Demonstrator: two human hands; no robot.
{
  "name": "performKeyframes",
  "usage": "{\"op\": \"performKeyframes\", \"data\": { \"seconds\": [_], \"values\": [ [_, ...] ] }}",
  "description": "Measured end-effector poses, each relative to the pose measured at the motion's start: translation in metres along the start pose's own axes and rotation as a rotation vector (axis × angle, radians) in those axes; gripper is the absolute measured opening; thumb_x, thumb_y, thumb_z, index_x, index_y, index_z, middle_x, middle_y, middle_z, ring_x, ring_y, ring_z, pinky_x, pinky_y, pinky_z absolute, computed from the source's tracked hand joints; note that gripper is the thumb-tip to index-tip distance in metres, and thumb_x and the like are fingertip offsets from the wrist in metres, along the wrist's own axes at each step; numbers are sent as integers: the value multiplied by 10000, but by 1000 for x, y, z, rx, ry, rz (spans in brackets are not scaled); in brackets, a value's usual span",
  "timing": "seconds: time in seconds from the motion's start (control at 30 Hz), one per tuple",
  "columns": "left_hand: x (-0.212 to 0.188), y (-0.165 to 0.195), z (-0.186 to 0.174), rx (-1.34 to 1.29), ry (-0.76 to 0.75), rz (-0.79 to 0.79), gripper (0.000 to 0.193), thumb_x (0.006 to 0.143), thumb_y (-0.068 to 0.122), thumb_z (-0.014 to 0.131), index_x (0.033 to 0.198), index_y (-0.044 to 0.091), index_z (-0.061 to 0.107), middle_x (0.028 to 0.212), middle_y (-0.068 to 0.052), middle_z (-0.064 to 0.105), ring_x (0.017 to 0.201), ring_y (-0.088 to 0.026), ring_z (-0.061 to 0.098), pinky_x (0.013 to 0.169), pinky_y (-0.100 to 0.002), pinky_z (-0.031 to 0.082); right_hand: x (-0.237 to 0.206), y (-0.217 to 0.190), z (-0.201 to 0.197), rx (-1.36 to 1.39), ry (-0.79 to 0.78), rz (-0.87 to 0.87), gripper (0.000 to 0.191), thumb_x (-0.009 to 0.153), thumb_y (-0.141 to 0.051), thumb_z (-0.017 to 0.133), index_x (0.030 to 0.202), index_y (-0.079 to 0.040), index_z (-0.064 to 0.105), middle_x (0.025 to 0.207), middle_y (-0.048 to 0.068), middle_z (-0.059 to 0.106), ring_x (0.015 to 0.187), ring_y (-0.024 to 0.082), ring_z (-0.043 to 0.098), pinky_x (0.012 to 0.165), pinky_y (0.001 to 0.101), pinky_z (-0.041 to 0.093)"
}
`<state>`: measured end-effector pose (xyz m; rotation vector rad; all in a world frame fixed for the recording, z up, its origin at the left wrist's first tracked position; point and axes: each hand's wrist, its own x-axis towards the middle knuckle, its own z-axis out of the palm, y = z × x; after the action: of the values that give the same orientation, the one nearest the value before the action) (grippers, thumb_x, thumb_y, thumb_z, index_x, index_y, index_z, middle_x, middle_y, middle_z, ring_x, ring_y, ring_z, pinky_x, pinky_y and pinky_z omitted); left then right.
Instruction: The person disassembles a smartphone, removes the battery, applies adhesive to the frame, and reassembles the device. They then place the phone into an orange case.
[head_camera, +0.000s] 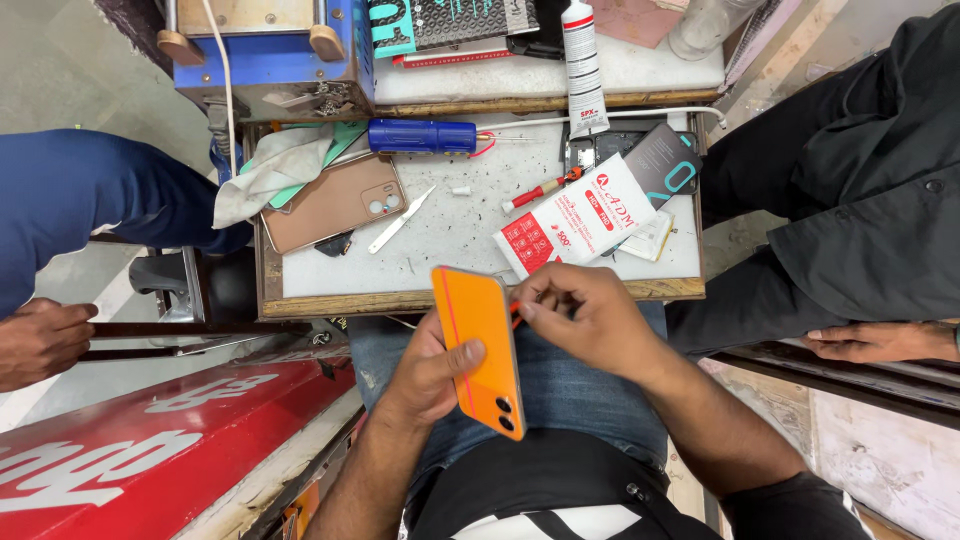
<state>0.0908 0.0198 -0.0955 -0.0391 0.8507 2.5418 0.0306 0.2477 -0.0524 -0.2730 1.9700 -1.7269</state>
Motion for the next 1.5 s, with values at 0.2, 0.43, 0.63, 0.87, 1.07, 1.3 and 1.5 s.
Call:
{"op": "performKeyframes", "data": {
  "seconds": [0.2,0.43,0.63,0.87,1.07,1.3,1.5],
  "values": [
    [-13,15,-10,117,9,89,575,940,189,811,1381,-60,541,1170,-83,662,1070,-182,640,952,-338,542,-13,57,-33,249,-496,50,180,1051,-214,653,1026,-37,676,838,67,647,737,107,594,643,234,484],
    [-19,45,-18,204,0,133,504,933,194,788,1331,-14,560,1126,-93,684,1005,-195,672,898,-365,569,-46,10,-141,1283,-145,-362,232,996,-28,455,1021,36,677,653,115,644,658,214,636,784,468,592],
    [14,10,28,527,-98,74,493,969,225,757,1370,3,575,1222,-59,682,1111,-123,639,982,-304,543,-28,16,-48,682,-128,-244,519,999,-82,700,1477,19,526,1506,301,531,716,175,673,530,255,548],
    [5,29,53,1099,153,166,343,920,216,755,1189,17,678,993,-59,772,901,-134,762,821,-279,590,-8,-21,-26,15,-188,-428,875,909,-452,836,1567,-50,423,1574,166,419,1496,267,476,1226,423,446],
    [3,45,66,605,274,586,364,989,128,766,1283,-31,622,1173,-109,710,1066,-167,678,974,-305,550,16,-13,7,-69,-468,-90,913,867,-436,779,1565,-55,331,1461,174,566,1270,221,589,997,385,540],
    [1,97,74,225,253,922,353,1098,68,735,1361,-55,536,1157,-143,663,1036,-208,665,971,-337,538,-45,29,-10,-11,-430,89,298,1015,-196,547,881,4,723,948,128,830,640,142,741,533,250,586],
    [24,93,69,-30,263,964,446,1044,110,746,1399,-48,526,1189,-150,664,1086,-218,670,1014,-368,546,-52,83,-24,936,-132,-190,451,1193,-205,508,821,-29,693,929,118,748,789,176,615,658,288,480]
  ]
}}
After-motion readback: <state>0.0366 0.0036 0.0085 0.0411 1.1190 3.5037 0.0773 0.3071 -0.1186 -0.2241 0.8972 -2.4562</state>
